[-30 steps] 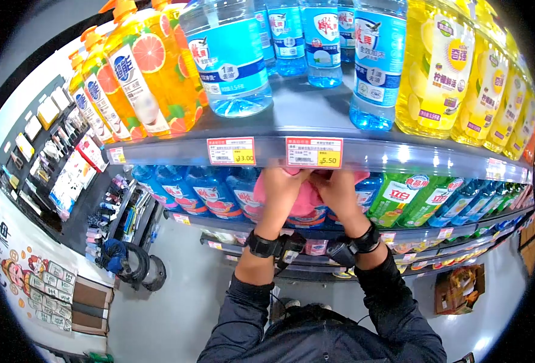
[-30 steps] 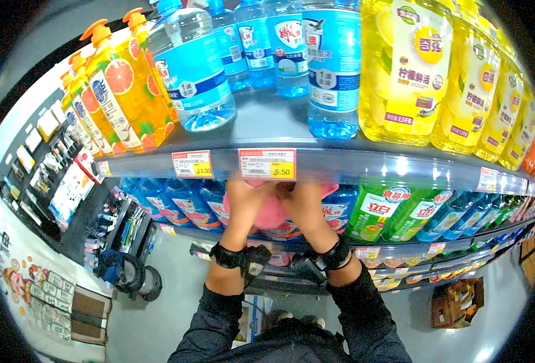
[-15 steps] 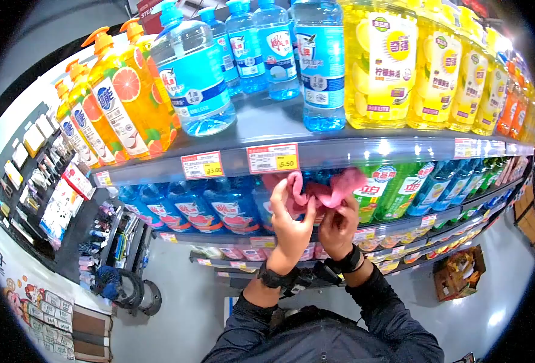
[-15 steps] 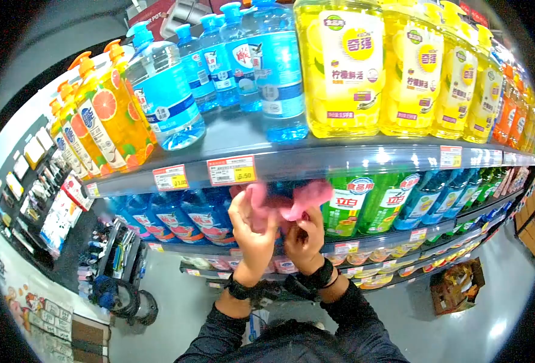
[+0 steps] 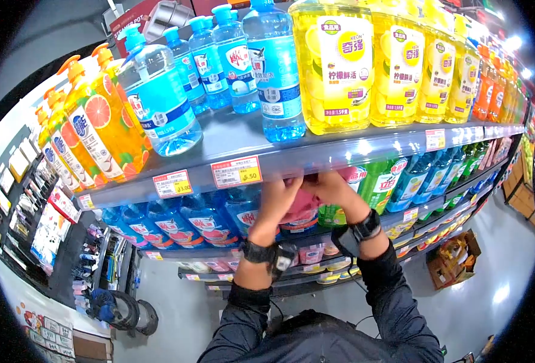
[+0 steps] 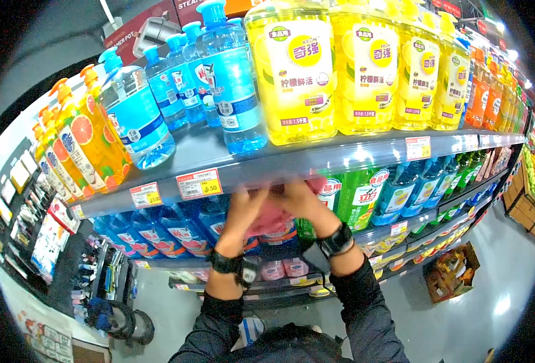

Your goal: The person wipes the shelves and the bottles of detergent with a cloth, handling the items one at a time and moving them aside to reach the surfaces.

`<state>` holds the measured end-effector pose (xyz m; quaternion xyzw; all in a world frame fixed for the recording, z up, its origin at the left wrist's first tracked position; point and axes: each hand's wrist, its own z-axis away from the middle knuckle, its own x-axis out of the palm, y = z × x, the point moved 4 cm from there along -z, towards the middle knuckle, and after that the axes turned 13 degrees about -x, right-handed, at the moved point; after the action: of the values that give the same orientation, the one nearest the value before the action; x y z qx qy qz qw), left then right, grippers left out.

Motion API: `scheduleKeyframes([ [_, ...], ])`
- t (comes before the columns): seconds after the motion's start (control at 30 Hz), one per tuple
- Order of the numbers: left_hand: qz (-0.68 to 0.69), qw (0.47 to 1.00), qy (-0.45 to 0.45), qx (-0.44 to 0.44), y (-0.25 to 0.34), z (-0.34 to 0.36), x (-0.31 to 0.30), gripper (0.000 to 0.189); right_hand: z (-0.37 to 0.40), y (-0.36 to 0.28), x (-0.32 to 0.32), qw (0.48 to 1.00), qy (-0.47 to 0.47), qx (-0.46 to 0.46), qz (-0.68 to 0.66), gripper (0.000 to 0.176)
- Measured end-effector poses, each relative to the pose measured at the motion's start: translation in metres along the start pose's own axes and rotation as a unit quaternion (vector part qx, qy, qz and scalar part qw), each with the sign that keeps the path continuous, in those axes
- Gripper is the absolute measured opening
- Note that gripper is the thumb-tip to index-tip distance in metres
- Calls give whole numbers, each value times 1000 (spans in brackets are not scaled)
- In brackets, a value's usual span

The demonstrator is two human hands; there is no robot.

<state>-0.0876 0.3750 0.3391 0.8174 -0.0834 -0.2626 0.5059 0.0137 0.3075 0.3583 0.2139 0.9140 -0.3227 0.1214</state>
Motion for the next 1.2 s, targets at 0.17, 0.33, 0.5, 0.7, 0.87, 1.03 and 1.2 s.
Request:
scheduleKeyframes([
  [0.17, 12, 999, -29, 29, -18, -14, 2, 28, -1, 16, 9, 997, -27, -39, 68, 27],
  [0.33, -63, 993, 93, 29, -23, -5, 3, 25, 2, 2, 13, 972, 95, -56, 207, 24],
  [0.5, -11, 990, 141, -15, -1, 10, 4, 27, 13, 11, 20, 954, 190, 27, 230, 22],
  [0.7, -72, 963, 256, 49, 7, 36, 11, 52, 27, -3, 32, 908, 244, -20, 340, 33],
  [0.87, -116, 964, 201, 127, 4, 67, 15, 48, 48, -13, 42, 915, 184, -111, 341, 36],
  [1.03, -106, 974, 154, 128, -28, 102, 32, 44, 104, 8, 59, 949, 142, -80, 270, 29],
  [1.2, -35, 970, 178, 163, -5, 115, 27, 41, 127, 25, 68, 961, 132, -50, 236, 39],
])
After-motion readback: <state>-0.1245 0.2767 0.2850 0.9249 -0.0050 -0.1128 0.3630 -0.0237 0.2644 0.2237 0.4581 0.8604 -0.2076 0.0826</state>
